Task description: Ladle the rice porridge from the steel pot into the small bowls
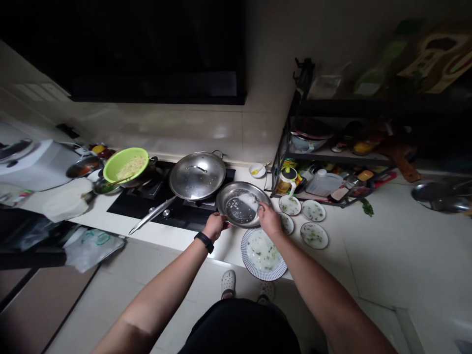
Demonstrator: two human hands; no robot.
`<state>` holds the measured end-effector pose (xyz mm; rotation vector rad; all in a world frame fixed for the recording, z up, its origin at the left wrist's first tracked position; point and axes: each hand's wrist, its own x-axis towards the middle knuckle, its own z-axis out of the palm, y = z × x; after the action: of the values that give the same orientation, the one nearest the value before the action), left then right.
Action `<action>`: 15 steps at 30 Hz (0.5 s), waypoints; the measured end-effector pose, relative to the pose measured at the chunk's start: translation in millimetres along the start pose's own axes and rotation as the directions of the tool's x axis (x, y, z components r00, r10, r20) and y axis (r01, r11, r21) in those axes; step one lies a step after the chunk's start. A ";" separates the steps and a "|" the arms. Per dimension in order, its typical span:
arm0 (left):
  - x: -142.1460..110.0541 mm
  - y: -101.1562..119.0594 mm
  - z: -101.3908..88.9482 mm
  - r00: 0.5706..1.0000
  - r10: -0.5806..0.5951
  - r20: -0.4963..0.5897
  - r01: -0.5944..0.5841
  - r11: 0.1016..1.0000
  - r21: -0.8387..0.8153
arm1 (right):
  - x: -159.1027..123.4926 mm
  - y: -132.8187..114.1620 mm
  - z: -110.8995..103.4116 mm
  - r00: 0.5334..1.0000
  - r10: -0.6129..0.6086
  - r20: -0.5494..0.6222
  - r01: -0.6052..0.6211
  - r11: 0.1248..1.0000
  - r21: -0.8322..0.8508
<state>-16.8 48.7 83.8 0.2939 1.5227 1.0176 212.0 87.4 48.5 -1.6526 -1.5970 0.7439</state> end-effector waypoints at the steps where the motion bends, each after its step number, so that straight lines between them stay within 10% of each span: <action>1: 0.4 0.1 0.0 1.000 -0.001 0.003 0.001 1.000 -0.001 | 1.2 0.9 6.0 0.986 0.158 -0.057 -0.145 0.972 0.187; 5: 2.2 0.0 -2.7 1.000 -0.011 0.008 0.011 1.000 0.005 | 7.0 2.9 15.7 0.854 0.519 -0.032 -0.387 0.674 0.629; 10: 3.6 -1.1 -7.2 1.000 -0.016 0.003 0.016 1.000 0.012 | 2.1 1.1 -2.8 0.864 0.501 0.050 -0.361 0.547 0.755; 15: 3.7 -0.8 -10.3 1.000 -0.027 0.001 0.027 1.000 0.010 | -7.6 -9.3 -32.1 0.896 0.444 0.016 -0.313 0.605 0.732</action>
<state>-26.7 46.4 79.6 0.2800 1.5277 0.9886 231.9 76.5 74.2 -1.3853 -0.6448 1.2262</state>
